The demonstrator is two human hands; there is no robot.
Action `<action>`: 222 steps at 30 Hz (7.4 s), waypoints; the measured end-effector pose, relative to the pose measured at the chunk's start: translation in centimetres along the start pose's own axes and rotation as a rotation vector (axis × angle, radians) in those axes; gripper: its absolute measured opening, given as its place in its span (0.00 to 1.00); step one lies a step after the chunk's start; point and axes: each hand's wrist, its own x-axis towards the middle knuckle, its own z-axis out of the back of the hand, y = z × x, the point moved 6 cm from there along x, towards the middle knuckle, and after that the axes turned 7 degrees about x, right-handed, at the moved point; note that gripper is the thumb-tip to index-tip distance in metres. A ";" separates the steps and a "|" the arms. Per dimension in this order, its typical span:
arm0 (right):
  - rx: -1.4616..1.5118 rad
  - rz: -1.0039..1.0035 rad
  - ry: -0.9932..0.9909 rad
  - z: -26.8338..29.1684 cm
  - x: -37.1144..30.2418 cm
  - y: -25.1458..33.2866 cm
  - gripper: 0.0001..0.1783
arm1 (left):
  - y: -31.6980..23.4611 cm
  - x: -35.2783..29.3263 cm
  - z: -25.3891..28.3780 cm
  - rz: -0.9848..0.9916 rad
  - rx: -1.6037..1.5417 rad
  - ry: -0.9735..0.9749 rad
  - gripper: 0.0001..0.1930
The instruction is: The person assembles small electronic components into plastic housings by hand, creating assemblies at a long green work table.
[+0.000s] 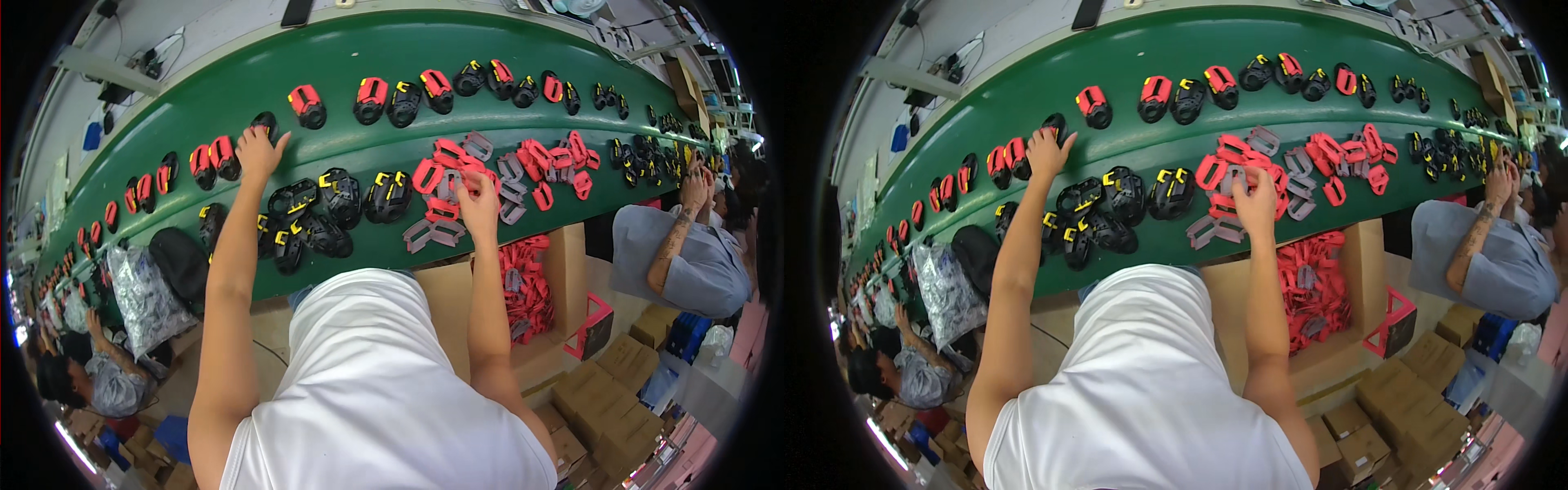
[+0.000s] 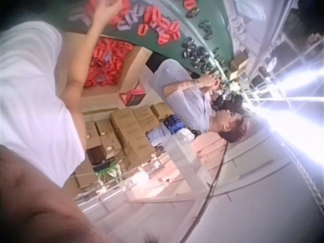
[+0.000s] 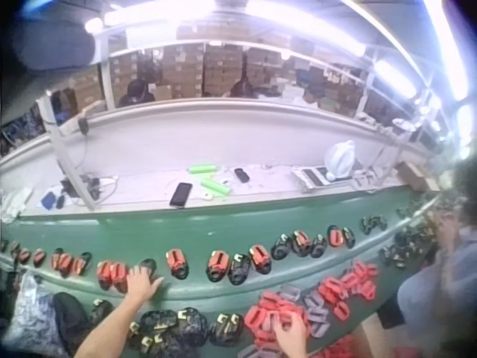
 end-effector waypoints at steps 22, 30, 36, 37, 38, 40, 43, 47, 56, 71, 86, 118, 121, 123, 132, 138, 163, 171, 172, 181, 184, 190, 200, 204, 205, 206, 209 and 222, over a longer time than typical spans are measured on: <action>-0.220 0.057 0.613 -5.9 8.9 4.5 0.09 | -13.7 -8.0 7.7 -0.053 -1.419 0.332 0.14; 0.629 -0.082 0.521 -8.1 -1.9 10.3 0.07 | -17.5 -10.4 12.5 -0.106 -1.665 0.500 0.12; 0.991 -0.209 0.451 -8.1 -6.0 12.6 0.07 | -14.9 -13.0 16.0 0.084 -1.992 0.497 0.13; 0.995 -0.206 0.457 -7.9 -6.6 13.4 0.07 | -14.1 -13.3 16.2 0.080 -1.949 0.423 0.13; 0.891 -0.178 0.445 -7.6 -7.2 14.4 0.08 | -13.6 -13.7 16.3 0.079 -1.946 0.416 0.13; 0.721 -0.132 0.504 -6.7 -8.3 14.8 0.15 | -12.7 -13.9 17.7 0.246 -2.151 0.375 0.12; 0.673 -0.120 0.492 -5.7 -8.6 15.3 0.11 | -11.8 -14.9 18.4 0.238 -2.141 0.472 0.12; 0.604 0.115 0.557 -4.0 -7.0 17.1 0.07 | -10.2 -14.7 19.9 0.085 -1.991 0.433 0.13; 0.652 0.062 0.589 -5.3 -8.4 19.1 0.08 | -10.5 -15.5 24.3 -0.132 -1.651 0.091 0.07; 0.336 0.386 0.386 -6.1 -9.8 21.8 0.08 | -11.1 -14.4 26.1 -0.345 -1.327 0.034 0.11; 0.593 0.422 0.312 -8.2 -8.2 20.3 0.08 | -10.5 -12.3 24.3 -0.279 -1.613 0.141 0.12; 0.571 0.414 0.337 -15.3 -0.4 18.0 0.15 | -10.3 -5.7 19.1 -0.147 -1.420 -0.068 0.12; 0.512 0.494 0.333 -15.5 -0.1 19.6 0.14 | -9.7 -5.0 19.9 -0.133 -1.430 -0.063 0.11; 0.412 0.524 0.317 -15.4 0.0 20.8 0.13 | -9.2 -4.3 20.8 -0.111 -1.414 -0.105 0.11; 0.446 0.511 0.248 -16.0 0.5 24.5 0.16 | -7.8 -2.0 21.7 0.036 -1.513 0.223 0.10; 0.635 0.394 0.280 -16.6 0.8 23.3 0.18 | -7.3 -1.9 23.3 -0.078 -1.431 -0.029 0.10; 0.416 0.449 0.312 -17.8 0.4 17.1 0.15 | -9.0 -4.4 17.0 -0.093 -1.323 -0.208 0.08; 0.235 0.631 0.248 -17.6 0.3 18.0 0.13 | -8.8 -4.1 17.1 -0.084 -1.290 -0.194 0.07; 0.222 0.681 0.249 -17.6 0.0 18.3 0.13 | -9.0 -4.0 16.8 -0.097 -1.286 -0.161 0.07; 0.565 0.472 0.271 -18.2 -0.9 17.5 0.18 | -8.0 -4.7 17.5 -0.079 -1.357 -0.155 0.09; 0.631 0.453 0.305 -18.4 -0.9 17.5 0.19 | -7.7 -4.9 17.9 -0.108 -1.323 -0.189 0.09; 0.478 0.499 0.247 -19.1 -0.9 18.2 0.18 | -7.3 -4.6 17.9 -0.175 -1.290 -0.216 0.08; 0.593 -0.031 0.228 -21.2 1.4 12.5 0.16 | -6.6 0.1 8.4 0.153 -1.527 0.424 0.17; 0.437 0.013 0.186 -18.8 4.3 12.7 0.11 | -7.1 5.3 1.7 -0.046 -0.586 -0.047 0.25; 0.420 -0.006 0.205 -18.2 4.4 13.1 0.11 | -7.8 6.1 0.8 -0.064 -0.380 0.000 0.30; 0.422 0.004 0.204 -17.5 4.5 13.4 0.11 | -8.3 6.6 -0.2 -0.077 -0.175 0.046 0.35; 0.367 0.025 0.274 -16.0 4.2 13.8 0.11 | -8.2 6.8 -1.6 -0.056 -0.171 0.080 0.37; 0.594 0.096 0.450 -11.9 -3.1 20.2 0.11 | -7.5 -8.3 14.2 0.107 -1.734 0.426 0.28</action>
